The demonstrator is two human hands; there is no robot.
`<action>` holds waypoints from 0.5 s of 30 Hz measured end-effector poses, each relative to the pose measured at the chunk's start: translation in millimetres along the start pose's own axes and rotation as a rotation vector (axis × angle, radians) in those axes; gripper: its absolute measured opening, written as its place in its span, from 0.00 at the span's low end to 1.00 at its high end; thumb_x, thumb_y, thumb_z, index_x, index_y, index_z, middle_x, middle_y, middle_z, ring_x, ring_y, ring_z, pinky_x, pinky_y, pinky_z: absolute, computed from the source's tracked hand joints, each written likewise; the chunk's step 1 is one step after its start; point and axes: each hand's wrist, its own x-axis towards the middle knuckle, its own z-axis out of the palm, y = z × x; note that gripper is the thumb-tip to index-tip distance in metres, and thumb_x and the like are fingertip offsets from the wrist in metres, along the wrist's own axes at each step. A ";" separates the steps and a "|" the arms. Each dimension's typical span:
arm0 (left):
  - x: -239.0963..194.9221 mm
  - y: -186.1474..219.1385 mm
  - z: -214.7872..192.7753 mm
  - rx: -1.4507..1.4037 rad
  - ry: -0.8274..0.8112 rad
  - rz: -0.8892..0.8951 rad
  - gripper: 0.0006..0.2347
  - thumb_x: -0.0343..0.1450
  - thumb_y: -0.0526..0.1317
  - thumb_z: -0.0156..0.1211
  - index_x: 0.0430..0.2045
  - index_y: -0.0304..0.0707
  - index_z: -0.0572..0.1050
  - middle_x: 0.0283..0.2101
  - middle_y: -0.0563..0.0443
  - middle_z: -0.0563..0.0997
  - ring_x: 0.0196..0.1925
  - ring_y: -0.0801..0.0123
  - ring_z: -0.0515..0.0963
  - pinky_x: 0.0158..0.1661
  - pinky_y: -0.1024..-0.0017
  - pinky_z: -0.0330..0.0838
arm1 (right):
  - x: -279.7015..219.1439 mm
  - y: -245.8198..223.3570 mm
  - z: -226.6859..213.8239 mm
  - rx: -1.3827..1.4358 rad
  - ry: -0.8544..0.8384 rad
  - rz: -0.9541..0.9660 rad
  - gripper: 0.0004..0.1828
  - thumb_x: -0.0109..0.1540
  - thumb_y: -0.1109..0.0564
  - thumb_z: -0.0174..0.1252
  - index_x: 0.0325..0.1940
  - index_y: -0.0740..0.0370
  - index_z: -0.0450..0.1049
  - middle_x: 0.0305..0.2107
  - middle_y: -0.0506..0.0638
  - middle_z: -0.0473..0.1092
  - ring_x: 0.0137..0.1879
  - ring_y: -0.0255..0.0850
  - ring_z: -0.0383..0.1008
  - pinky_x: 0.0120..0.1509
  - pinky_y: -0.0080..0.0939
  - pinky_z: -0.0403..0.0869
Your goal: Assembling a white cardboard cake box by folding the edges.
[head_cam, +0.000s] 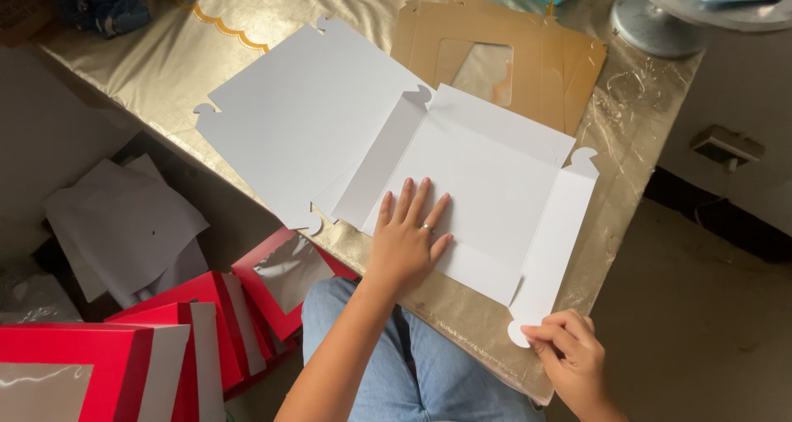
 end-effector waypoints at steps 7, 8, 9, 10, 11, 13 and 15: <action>-7.2 10.9 20.9 0.106 0.056 -0.087 0.28 0.74 0.56 0.48 0.70 0.51 0.60 0.75 0.42 0.56 0.77 0.44 0.50 0.69 0.42 0.43 | -0.2 -7.9 1.9 0.033 0.068 -0.010 0.09 0.55 0.63 0.67 0.39 0.56 0.83 0.30 0.41 0.68 0.38 0.34 0.67 0.37 0.34 0.69; -8.0 12.8 21.8 0.105 0.054 -0.083 0.28 0.74 0.56 0.48 0.70 0.51 0.60 0.75 0.42 0.56 0.77 0.44 0.50 0.69 0.42 0.43 | -1.1 -6.7 2.3 0.031 0.070 -0.007 0.09 0.55 0.63 0.67 0.39 0.56 0.83 0.30 0.41 0.68 0.38 0.34 0.67 0.37 0.34 0.69; -9.3 14.8 22.8 0.122 0.056 -0.103 0.28 0.75 0.55 0.48 0.71 0.50 0.60 0.75 0.42 0.55 0.77 0.44 0.50 0.69 0.42 0.43 | -2.2 -5.6 2.6 0.057 0.068 0.025 0.10 0.55 0.64 0.67 0.40 0.57 0.83 0.30 0.42 0.68 0.37 0.33 0.67 0.36 0.33 0.68; -10.5 16.8 23.6 0.139 0.057 -0.123 0.28 0.75 0.55 0.48 0.71 0.49 0.60 0.75 0.41 0.55 0.77 0.43 0.50 0.69 0.42 0.43 | -3.3 -4.5 3.0 0.083 0.067 0.056 0.10 0.56 0.65 0.66 0.40 0.57 0.83 0.31 0.43 0.68 0.36 0.32 0.68 0.34 0.31 0.68; -12.9 18.6 22.4 0.138 0.059 -0.121 0.28 0.75 0.55 0.48 0.71 0.49 0.60 0.75 0.41 0.55 0.77 0.43 0.50 0.69 0.42 0.43 | -4.8 -3.3 3.7 0.081 0.068 0.055 0.10 0.56 0.65 0.66 0.40 0.57 0.83 0.31 0.43 0.68 0.36 0.32 0.68 0.34 0.31 0.68; -15.5 23.1 20.7 0.142 0.044 -0.144 0.28 0.75 0.53 0.48 0.71 0.48 0.59 0.75 0.40 0.54 0.77 0.42 0.49 0.69 0.41 0.42 | -6.3 0.1 3.9 0.117 0.066 0.168 0.08 0.57 0.65 0.65 0.39 0.59 0.83 0.32 0.44 0.69 0.30 0.30 0.67 0.31 0.31 0.67; -26.6 38.8 9.7 0.119 0.035 -0.147 0.28 0.74 0.53 0.48 0.71 0.47 0.59 0.75 0.39 0.53 0.77 0.41 0.49 0.69 0.41 0.41 | -6.1 3.0 3.7 0.099 0.128 0.173 0.07 0.57 0.64 0.66 0.40 0.60 0.81 0.33 0.44 0.68 0.30 0.29 0.66 0.32 0.30 0.66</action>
